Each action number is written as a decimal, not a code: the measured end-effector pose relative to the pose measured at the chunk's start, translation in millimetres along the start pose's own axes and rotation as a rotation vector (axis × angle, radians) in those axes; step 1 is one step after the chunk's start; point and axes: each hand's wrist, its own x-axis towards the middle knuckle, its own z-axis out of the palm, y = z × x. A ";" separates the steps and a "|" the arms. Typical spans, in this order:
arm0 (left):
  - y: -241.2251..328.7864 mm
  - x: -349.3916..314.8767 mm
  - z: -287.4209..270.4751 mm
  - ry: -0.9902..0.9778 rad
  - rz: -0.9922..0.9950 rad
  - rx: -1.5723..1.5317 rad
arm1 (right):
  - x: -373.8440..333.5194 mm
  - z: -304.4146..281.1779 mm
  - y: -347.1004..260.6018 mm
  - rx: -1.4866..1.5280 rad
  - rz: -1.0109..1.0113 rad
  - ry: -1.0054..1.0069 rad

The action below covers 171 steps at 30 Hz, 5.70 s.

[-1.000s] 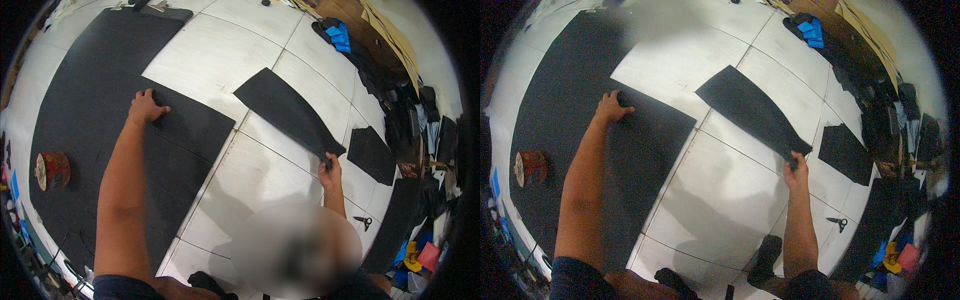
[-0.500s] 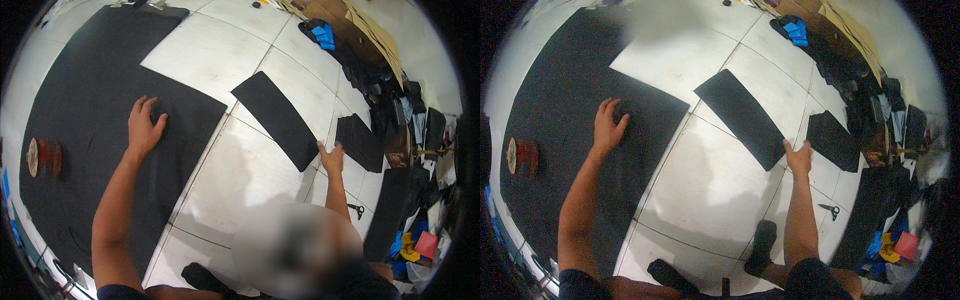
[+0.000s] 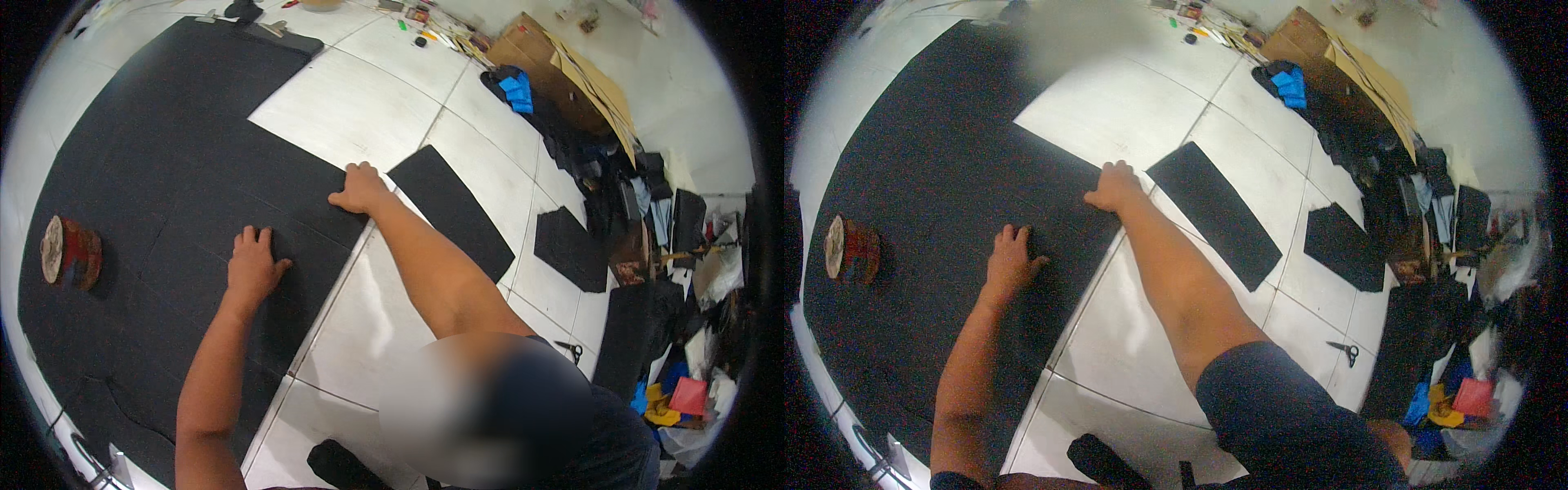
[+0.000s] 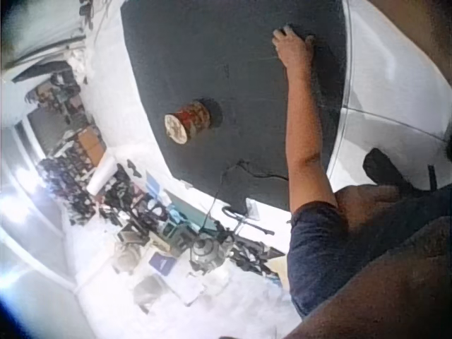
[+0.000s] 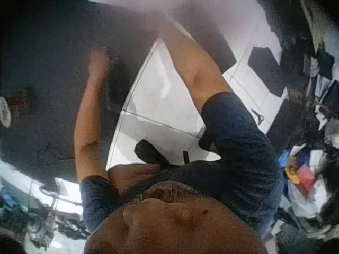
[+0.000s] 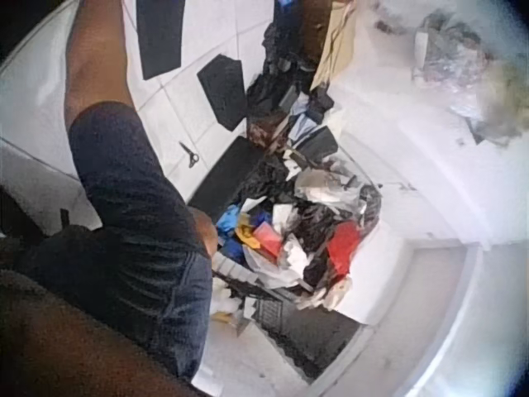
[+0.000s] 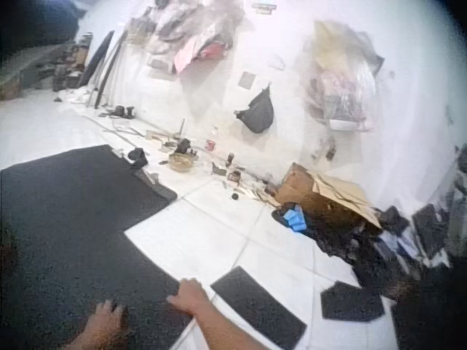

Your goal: The person uses an electric fabric cutting machine to cut pieces from a black textile sheet on the floor and then stacks the cut rectangular pieces.

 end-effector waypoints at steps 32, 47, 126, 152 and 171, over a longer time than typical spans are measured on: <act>-0.7 -0.9 -7.2 -0.032 0.013 -0.005 | -64.4 -108.0 114.7 0.765 0.075 -0.115; 11.3 2.3 -3.6 -0.015 0.000 0.072 | -164.0 -42.5 359.5 0.886 0.379 -0.176; -94.2 -56.5 -23.3 -0.031 -0.214 -0.071 | -146.4 55.6 13.2 0.405 -0.468 -0.067; -150.2 -120.8 -31.2 -0.134 -0.500 -0.012 | -124.8 104.8 -143.3 0.468 -0.108 -0.316; -170.1 -115.6 -17.1 -0.142 -0.429 -0.064 | -182.0 -161.3 120.5 0.089 -0.479 -0.226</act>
